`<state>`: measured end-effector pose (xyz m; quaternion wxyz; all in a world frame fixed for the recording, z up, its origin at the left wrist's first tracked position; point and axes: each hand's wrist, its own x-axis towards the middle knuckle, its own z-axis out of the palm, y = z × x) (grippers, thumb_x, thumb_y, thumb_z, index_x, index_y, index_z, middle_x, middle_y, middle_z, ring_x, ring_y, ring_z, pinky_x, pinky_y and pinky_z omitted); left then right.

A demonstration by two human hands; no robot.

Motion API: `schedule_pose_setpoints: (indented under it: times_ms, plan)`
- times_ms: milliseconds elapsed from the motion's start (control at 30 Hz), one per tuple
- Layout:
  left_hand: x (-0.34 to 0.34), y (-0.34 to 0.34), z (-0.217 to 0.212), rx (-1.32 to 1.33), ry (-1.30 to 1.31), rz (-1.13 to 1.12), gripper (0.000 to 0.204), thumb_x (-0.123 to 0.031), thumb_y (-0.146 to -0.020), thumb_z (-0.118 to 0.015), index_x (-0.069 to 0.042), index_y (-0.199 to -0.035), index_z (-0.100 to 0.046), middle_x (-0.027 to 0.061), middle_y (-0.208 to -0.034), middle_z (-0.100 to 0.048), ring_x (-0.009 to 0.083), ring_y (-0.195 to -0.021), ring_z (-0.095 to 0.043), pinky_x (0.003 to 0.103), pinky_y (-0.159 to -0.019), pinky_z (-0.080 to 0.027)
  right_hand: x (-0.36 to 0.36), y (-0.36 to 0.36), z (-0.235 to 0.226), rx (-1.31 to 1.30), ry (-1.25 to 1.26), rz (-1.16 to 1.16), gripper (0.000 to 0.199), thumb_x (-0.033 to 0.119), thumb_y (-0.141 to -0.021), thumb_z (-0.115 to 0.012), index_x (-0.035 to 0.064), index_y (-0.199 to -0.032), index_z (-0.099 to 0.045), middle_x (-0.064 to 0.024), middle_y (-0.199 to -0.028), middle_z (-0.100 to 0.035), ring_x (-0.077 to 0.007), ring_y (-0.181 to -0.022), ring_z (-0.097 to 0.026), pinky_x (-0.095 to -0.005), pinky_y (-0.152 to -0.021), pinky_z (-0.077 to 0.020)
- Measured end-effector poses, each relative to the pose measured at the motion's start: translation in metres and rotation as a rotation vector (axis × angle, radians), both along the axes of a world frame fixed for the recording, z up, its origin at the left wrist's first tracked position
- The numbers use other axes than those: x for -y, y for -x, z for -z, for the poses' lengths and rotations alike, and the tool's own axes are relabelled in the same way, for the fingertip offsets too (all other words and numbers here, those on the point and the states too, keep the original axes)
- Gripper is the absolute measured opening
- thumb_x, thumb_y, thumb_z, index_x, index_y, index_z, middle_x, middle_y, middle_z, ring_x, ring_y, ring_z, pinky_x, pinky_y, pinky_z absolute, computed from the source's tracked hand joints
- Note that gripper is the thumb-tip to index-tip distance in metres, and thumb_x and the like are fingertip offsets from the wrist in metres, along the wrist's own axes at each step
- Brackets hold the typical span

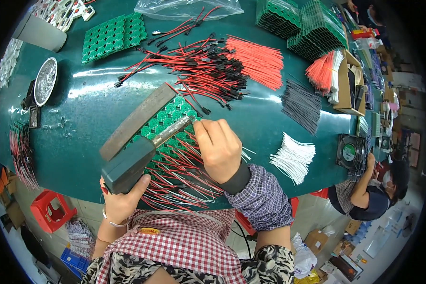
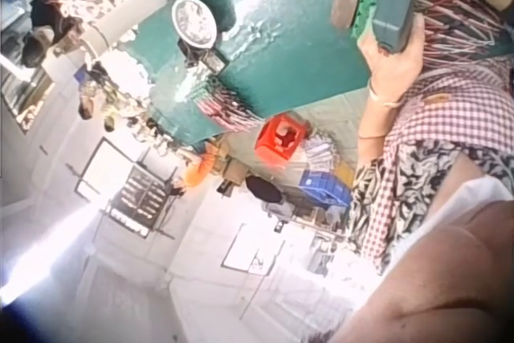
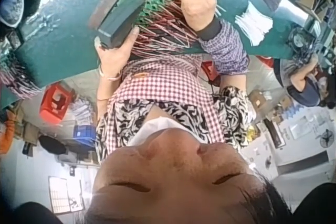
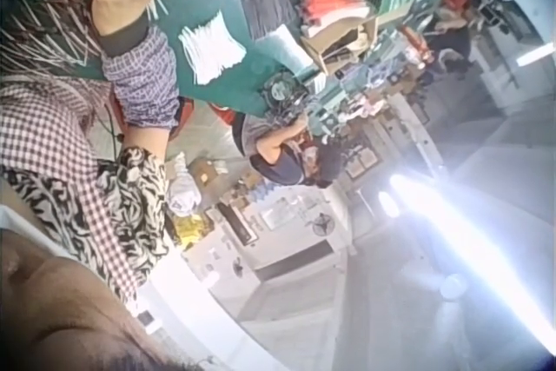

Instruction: The person solders or glues wires onto LED circuit boards using a soldering gun or glue gun.

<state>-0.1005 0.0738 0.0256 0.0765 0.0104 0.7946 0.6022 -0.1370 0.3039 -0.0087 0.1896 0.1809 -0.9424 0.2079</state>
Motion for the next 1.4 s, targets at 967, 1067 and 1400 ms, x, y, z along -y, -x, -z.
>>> schedule_pose_setpoints:
  times_ms: [967,1067,1400]
  plan:
    - [0.009,-0.011,0.002,-0.035,-0.016,-0.09,0.021,-0.004,-0.076,-0.076,0.002,-0.095,-0.071,0.0091,-0.08,-0.072,0.0162,-0.066,-0.068,0.026,-0.062,-0.053,-0.004,-0.001,0.001,-0.004,-0.059,-0.039,0.033,0.002,-0.071,-0.061,-0.0032,-0.104,-0.063,-0.0121,-0.094,-0.063,-0.0255,-0.078,-0.06,-0.033,-0.064,-0.0518]
    - [0.009,-0.012,0.0,-0.022,-0.037,-0.117,0.021,-0.004,-0.076,-0.076,0.002,-0.096,-0.071,0.0093,-0.081,-0.072,0.0153,-0.067,-0.068,0.026,-0.063,-0.053,-0.003,-0.001,0.002,-0.005,-0.051,-0.04,0.034,0.002,-0.071,-0.061,-0.0033,-0.104,-0.063,-0.0124,-0.095,-0.063,-0.0257,-0.078,-0.06,-0.0331,-0.065,-0.0521]
    - [0.012,-0.016,0.004,-0.019,-0.03,-0.141,0.023,-0.004,-0.076,-0.077,0.002,-0.097,-0.071,0.0078,-0.083,-0.072,0.0129,-0.068,-0.066,0.026,-0.064,-0.052,-0.003,-0.003,0.003,-0.015,-0.057,-0.019,0.033,0.002,-0.071,-0.062,-0.002,-0.104,-0.064,-0.0116,-0.094,-0.064,-0.0252,-0.08,-0.061,-0.0327,-0.065,-0.0519]
